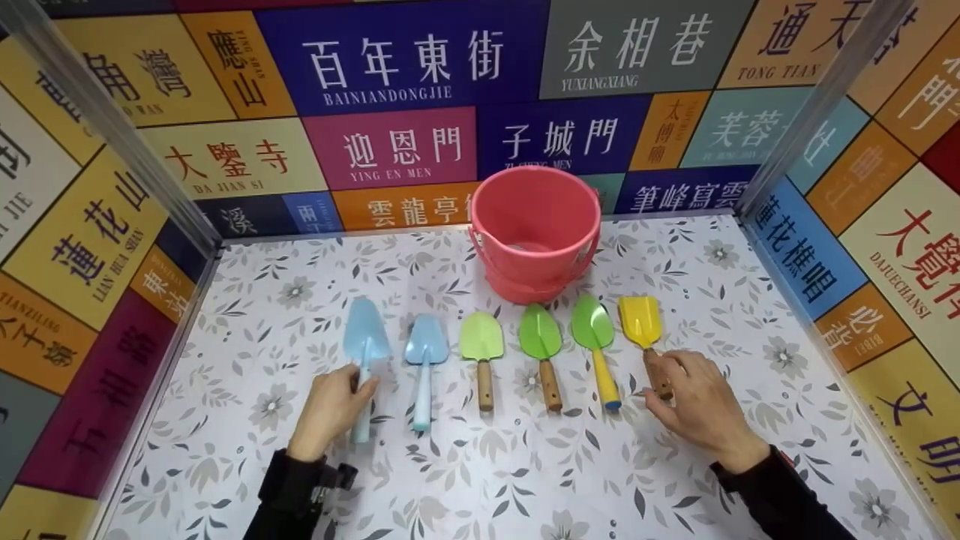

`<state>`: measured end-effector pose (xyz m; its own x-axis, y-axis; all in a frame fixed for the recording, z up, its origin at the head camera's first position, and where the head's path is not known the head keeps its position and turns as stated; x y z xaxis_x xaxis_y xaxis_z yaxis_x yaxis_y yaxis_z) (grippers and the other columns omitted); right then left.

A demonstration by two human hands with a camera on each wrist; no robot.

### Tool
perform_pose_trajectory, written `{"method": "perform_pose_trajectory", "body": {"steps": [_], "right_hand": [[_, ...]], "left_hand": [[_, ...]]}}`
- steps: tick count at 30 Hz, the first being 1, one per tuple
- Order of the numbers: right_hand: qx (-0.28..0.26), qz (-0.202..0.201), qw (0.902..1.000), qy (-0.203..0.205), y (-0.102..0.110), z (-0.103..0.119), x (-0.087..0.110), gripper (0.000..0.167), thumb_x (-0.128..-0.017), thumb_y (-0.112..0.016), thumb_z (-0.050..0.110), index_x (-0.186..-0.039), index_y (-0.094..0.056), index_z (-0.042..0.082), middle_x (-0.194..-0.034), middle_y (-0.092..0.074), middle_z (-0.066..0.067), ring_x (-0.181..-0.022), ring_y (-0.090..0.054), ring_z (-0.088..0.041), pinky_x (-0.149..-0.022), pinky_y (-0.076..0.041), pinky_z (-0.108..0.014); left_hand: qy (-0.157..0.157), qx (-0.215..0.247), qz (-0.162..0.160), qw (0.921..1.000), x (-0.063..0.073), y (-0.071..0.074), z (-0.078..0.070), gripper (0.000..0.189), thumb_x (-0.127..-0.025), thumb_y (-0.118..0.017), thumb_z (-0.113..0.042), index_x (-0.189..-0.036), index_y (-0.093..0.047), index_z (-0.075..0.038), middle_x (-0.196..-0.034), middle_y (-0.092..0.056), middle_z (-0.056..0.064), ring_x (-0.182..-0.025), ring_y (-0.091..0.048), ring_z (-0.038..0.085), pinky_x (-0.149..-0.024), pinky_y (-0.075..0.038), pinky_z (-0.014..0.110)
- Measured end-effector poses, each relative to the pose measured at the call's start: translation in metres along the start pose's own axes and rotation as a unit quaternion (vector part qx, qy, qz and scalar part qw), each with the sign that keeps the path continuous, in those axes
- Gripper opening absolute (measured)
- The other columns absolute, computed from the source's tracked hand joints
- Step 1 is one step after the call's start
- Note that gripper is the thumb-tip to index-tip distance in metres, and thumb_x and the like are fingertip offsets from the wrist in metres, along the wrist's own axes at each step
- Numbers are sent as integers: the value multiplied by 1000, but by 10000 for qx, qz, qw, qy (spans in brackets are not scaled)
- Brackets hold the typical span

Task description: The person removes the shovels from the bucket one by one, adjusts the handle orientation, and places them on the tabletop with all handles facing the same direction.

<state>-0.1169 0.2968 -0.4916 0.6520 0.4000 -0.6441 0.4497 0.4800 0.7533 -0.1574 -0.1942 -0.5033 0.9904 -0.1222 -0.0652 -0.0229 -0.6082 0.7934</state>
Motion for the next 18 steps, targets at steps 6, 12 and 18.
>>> {"method": "perform_pose_trajectory", "body": {"steps": [6, 12, 18], "right_hand": [[168, 173, 9992, -334, 0, -19, 14, 32, -74, -75, 13, -100, -65, -3, -94, -62, -19, -83, -60, -38, -68, -50, -51], [292, 352, 9970, -629, 3, -30, 26, 39, -72, -81, 13, -102, -63, -4, -95, -61, -21, -84, -60, -40, -68, -50, -52], [375, 477, 9941, -898, 5, -36, 36, 38, -72, -81, 10, -102, -63, -4, -95, -61, -20, -85, -60, -40, -68, -50, -52]], "left_hand": [[436, -81, 150, 9989, -6, -3, 25, 27, -96, -70, -18, -75, -57, -6, -60, -48, 0, -50, -43, 14, -47, -38, 29], [796, -144, 334, 9962, -11, -10, 38, 24, -96, -68, -18, -77, -59, -5, -63, -52, 2, -54, -48, 17, -50, -41, 31], [932, -252, 497, 9941, -14, -17, 43, 25, -97, -67, -19, -78, -60, -4, -65, -55, 5, -55, -50, 19, -50, -42, 33]]}}
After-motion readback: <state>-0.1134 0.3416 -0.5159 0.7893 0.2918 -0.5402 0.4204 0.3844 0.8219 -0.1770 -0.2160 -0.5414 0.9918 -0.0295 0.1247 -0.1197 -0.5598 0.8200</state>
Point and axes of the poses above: each hand's wrist, its own x-axis away from the middle knuckle, its own y-axis out of the back of the hand, z = x × y, the point moved 4 cm from there along -x, towards the middle knuckle
